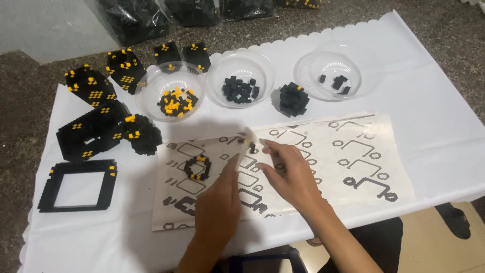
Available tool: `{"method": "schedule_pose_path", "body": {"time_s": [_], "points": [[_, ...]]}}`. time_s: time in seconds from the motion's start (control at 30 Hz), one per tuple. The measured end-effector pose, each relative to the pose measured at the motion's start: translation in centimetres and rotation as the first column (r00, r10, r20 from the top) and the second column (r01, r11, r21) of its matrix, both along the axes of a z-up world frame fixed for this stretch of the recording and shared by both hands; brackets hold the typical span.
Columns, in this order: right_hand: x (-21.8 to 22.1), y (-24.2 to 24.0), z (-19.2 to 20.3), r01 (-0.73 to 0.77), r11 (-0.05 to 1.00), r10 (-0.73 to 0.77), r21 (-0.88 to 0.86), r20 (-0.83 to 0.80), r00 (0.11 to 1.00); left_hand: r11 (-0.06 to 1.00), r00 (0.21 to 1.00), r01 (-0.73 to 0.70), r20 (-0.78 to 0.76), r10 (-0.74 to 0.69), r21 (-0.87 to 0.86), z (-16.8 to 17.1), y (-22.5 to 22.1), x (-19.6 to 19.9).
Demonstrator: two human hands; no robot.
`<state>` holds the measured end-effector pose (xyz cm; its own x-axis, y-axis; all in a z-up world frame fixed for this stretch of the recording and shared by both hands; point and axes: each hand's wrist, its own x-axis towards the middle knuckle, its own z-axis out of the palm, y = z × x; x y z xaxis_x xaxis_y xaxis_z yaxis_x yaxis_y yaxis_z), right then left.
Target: Assembling small interlocking plastic blocks into a larger structure on a table.
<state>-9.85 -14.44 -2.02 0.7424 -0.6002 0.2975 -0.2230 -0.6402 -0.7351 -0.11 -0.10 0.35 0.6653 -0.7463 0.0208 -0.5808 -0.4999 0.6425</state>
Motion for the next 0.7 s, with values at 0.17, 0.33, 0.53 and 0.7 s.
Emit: {"method": "schedule_pose_path", "body": {"time_s": [0.17,0.33,0.53,0.7], "points": [[0.3,0.0,0.7,-0.131,0.973,0.137,-0.19,0.021,0.99,0.98,0.99,-0.06,-0.115,0.083,0.191,0.9,1.3,-1.3],[0.2,0.3,0.0,-0.27,0.86,0.21,-0.432,-0.183,0.96,0.971,0.968,-0.239,-0.089,0.236,-0.014,0.0,3.7,-2.6],[0.0,0.6,0.2,-0.202,0.89,0.213,-0.408,-0.019,0.977,0.933,0.944,-0.32,-0.145,0.298,-0.166,-1.0,5.7,-2.8],[-0.5,0.8,0.4,-0.404,0.888,0.438,-0.22,0.142,0.888,0.928,0.941,-0.324,-0.167,0.296,-0.184,-2.3,6.2,-3.4]]}}
